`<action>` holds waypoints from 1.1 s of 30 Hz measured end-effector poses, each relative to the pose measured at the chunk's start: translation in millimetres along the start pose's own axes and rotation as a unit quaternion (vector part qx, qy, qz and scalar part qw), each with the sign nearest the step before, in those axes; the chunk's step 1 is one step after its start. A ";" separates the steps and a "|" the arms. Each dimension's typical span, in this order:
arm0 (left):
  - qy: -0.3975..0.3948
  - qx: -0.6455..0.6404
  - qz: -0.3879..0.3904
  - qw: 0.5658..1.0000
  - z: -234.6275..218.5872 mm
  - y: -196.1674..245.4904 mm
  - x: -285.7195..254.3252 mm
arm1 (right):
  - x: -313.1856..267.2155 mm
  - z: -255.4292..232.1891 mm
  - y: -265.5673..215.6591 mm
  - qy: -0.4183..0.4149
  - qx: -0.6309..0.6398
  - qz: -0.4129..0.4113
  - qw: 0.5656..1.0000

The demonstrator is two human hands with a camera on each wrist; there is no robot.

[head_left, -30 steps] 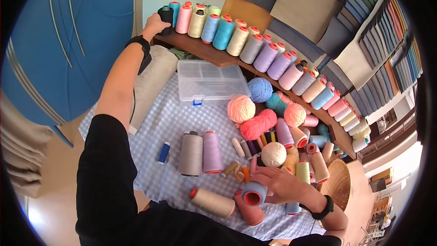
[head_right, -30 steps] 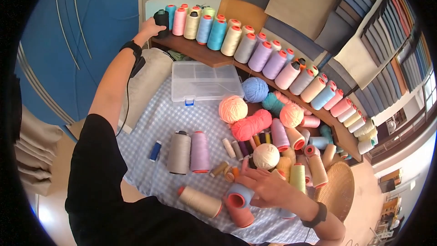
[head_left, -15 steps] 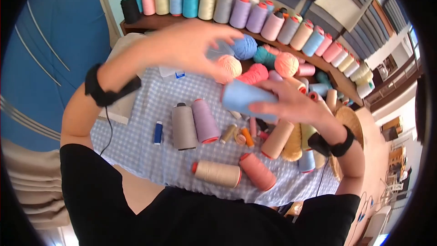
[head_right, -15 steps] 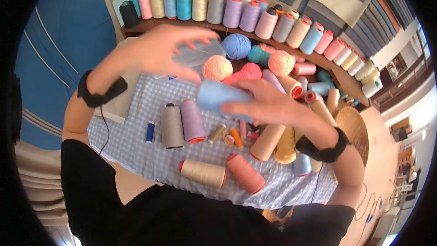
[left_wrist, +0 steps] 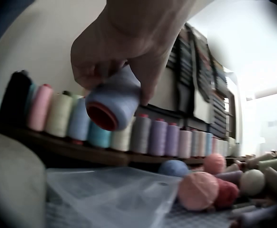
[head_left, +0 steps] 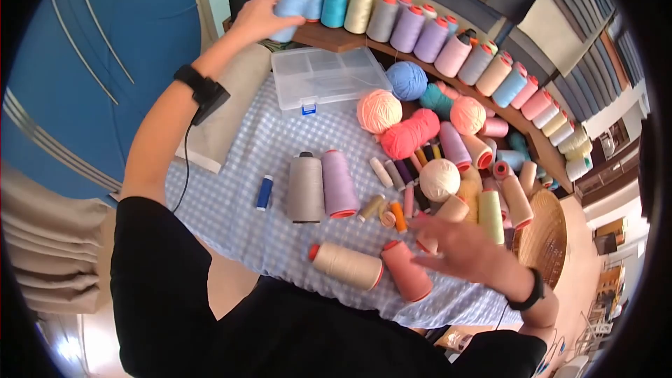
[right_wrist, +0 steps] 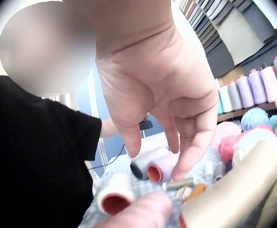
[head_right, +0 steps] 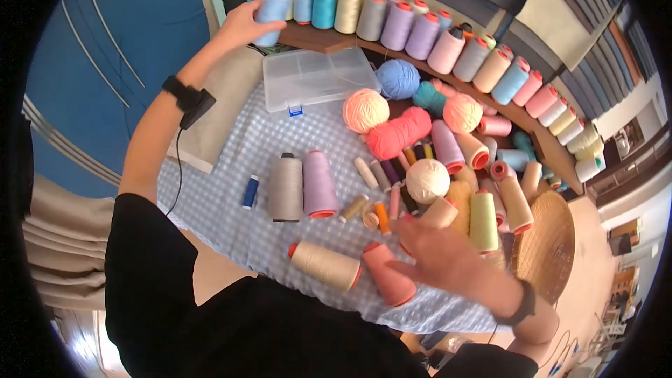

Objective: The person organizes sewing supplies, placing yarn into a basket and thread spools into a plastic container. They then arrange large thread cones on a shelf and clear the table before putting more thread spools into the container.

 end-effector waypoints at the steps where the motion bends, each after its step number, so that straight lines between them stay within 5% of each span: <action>1: 0.020 -0.001 -0.059 0.998 -1.6 -31.2 8.5 | -3.7 5.7 -6.0 0.000 -0.007 -0.004 1.000; 2: -0.013 -0.023 -0.174 0.984 -3.5 -46.7 7.5 | -4.2 17.8 -8.0 -0.045 -0.052 0.023 0.997; 5: 0.050 0.049 -0.172 0.983 4.2 -102.9 30.2 | 0.4 43.1 -7.9 -0.115 -0.099 0.052 0.987; 10: 0.161 0.086 -0.191 0.965 -3.5 -96.8 19.0 | 10.3 55.6 -6.4 -0.157 -0.097 0.102 0.978; 13: 0.123 0.081 -0.185 0.972 7.8 -120.1 26.5 | 7.1 63.5 0.5 -0.175 -0.089 0.126 0.972; 15: 0.127 0.080 -0.190 0.970 4.2 -114.3 21.5 | 5.0 61.2 -1.2 -0.145 -0.023 0.066 0.987; 18: 0.019 0.098 -0.210 0.973 26.9 -125.9 31.8 | 3.1 34.4 -4.0 -0.060 0.063 0.026 0.996; 21: 0.021 0.103 -0.158 0.982 26.1 -116.9 35.7 | 1.2 -17.7 -10.1 0.012 0.124 0.073 0.990; 23: -0.007 0.091 -0.180 0.979 23.0 -117.8 36.2 | 4.1 -43.6 -6.2 0.088 0.140 0.064 0.984; 25: -0.031 0.077 -0.200 0.976 25.7 -113.4 34.3 | 6.7 -56.3 6.8 0.107 0.154 0.138 0.972; 26: -0.046 0.033 -0.209 0.976 29.7 -109.3 33.1 | 10.4 -69.0 3.4 0.165 0.145 0.097 0.971; 27: -0.061 -0.010 -0.218 0.974 27.3 -92.4 28.4 | 13.5 -80.3 1.2 0.222 0.133 0.055 0.964; 29: -0.140 -0.072 -0.110 0.981 35.7 -21.9 11.4 | 24.5 -89.4 11.3 0.275 0.103 0.033 0.955; 31: -0.304 -0.188 -0.046 0.933 45.7 74.6 -32.4 | 35.6 -97.7 17.7 0.324 0.075 0.014 0.943; 33: -0.376 -0.258 0.083 0.886 45.0 155.4 -77.4 | 52.2 -100.5 25.3 0.334 0.134 0.028 0.932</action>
Point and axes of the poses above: each hand's wrist, its own x-axis towards the middle knuckle, its own z-axis out of the palm, y = z × x, the point moved 9 cm from there along x, towards the middle knuckle, and after that the axes turned 4 degrees about -x, right-handed, at the moved point
